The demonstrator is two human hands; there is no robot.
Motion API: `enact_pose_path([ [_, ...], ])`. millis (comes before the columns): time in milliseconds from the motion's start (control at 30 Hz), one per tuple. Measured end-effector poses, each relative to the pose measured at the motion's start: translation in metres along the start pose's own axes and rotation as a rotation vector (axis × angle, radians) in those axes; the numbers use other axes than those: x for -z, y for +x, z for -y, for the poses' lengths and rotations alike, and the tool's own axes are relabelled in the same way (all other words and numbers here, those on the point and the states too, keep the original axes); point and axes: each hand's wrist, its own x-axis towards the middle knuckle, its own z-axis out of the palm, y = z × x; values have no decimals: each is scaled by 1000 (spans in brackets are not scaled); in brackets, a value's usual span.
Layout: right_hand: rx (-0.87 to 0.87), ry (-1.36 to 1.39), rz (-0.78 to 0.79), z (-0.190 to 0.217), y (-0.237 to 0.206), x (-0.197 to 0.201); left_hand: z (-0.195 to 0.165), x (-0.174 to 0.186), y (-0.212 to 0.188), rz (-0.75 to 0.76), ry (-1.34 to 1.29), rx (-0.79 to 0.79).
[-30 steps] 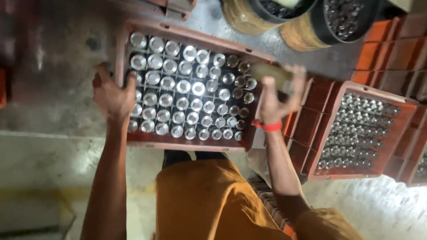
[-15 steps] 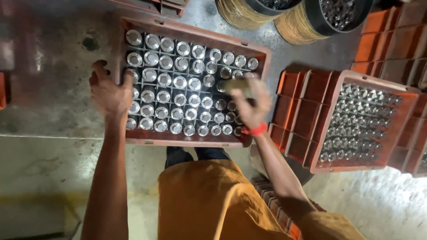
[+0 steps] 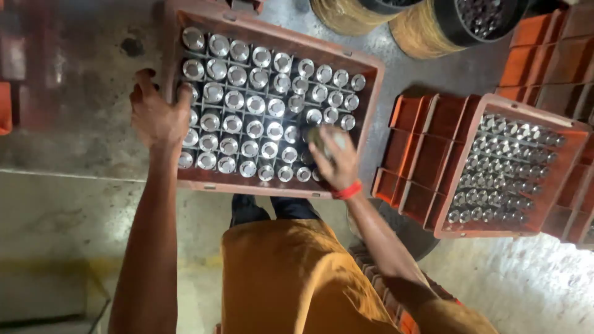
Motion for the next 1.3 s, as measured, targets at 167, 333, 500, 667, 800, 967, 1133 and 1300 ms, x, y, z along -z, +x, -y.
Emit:
enact_pose_path([
  [167,-231,206,-253,-5,-12,16,-3,2,4,18,20,33],
  [333,-39,10,-50,-22,-18,9,-1,0,5,-7,-1,1],
  [500,-114,134,-54,-26,10,-19,3,-2,5,10,-16,22],
  [667,-222,130,-177,-6,15,1,4,-4,7,31,-53,31],
  [800,-86,195,34,17,-22,4,5,-5,7,18,-15,7],
  [967,-227,119,-157,9,-40,16,6,-6,5,12,-28,-16],
  [1133,-69,-59,36,4,-53,20,3,-3,8,60,-20,21],
  [1300,-58,150,-154,14,-79,16,0,0,7,33,-28,-2],
])
